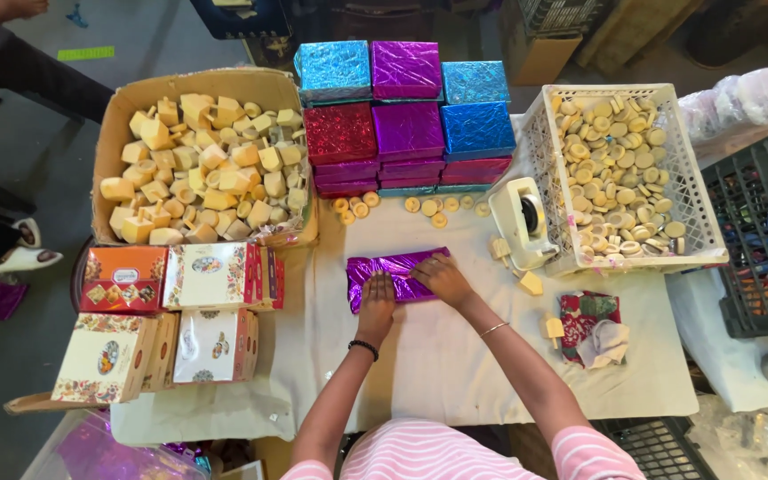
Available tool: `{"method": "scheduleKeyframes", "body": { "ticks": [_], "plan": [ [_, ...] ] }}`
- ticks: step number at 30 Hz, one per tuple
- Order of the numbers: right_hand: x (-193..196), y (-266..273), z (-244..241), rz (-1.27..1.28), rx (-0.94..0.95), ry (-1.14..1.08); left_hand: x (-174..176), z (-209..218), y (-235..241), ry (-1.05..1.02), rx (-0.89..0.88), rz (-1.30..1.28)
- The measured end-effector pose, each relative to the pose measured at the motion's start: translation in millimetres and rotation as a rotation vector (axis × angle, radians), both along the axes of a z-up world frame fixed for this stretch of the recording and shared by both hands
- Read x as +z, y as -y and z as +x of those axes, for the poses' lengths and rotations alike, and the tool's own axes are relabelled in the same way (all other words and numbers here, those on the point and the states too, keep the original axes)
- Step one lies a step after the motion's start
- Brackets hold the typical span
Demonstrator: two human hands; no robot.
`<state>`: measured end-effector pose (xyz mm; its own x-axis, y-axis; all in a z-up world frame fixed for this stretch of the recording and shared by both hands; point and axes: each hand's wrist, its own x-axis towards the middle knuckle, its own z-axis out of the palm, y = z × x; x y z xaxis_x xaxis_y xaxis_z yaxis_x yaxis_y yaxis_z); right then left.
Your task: The person wraps small rectangular boxes in shiny purple foil paper. They fold the paper around the boxes, tuck the edges, and place the finished wrapped items onto a stack of other wrapped boxes on the table.
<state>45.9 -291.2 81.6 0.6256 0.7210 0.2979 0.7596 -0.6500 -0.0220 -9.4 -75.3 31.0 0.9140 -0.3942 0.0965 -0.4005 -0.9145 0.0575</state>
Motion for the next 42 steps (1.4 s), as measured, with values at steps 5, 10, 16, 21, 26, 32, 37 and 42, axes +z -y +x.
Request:
{"method": "scheduleKeyframes", "body": {
  "ticks": [5, 10, 16, 21, 26, 32, 37, 42],
  "plan": [
    [-6, -2, -6, 0.074, -0.019, -0.051, -5, -4, -2, -0.034, 0.038, -0.059],
    [-11, 1, -12, 0.161, -0.08, -0.094, -12, -9, -1, 0.129, 0.029, -0.086],
    [-6, 5, -20, 0.132, -0.075, -0.056, -1, -8, 5, 0.234, 0.049, 0.136],
    [0, 26, -31, 0.206, -0.141, -0.078, -21, -4, -1, 0.051, -0.006, 0.003],
    [-7, 133, -27, 0.571, -0.916, -0.116, -29, 0, 0, 0.044, -0.025, -0.048],
    [-3, 201, -2, 0.529, -1.325, -0.192, -21, 2, 2, 0.086, -0.006, -0.134],
    [-37, 230, 4, 0.636, -1.22, -0.197, -17, -4, -2, 0.089, -0.007, -0.116],
    [25, 216, -10, 0.925, -1.359, -0.463, -19, -4, 0, 0.089, 0.0, -0.17]
  ]
}}
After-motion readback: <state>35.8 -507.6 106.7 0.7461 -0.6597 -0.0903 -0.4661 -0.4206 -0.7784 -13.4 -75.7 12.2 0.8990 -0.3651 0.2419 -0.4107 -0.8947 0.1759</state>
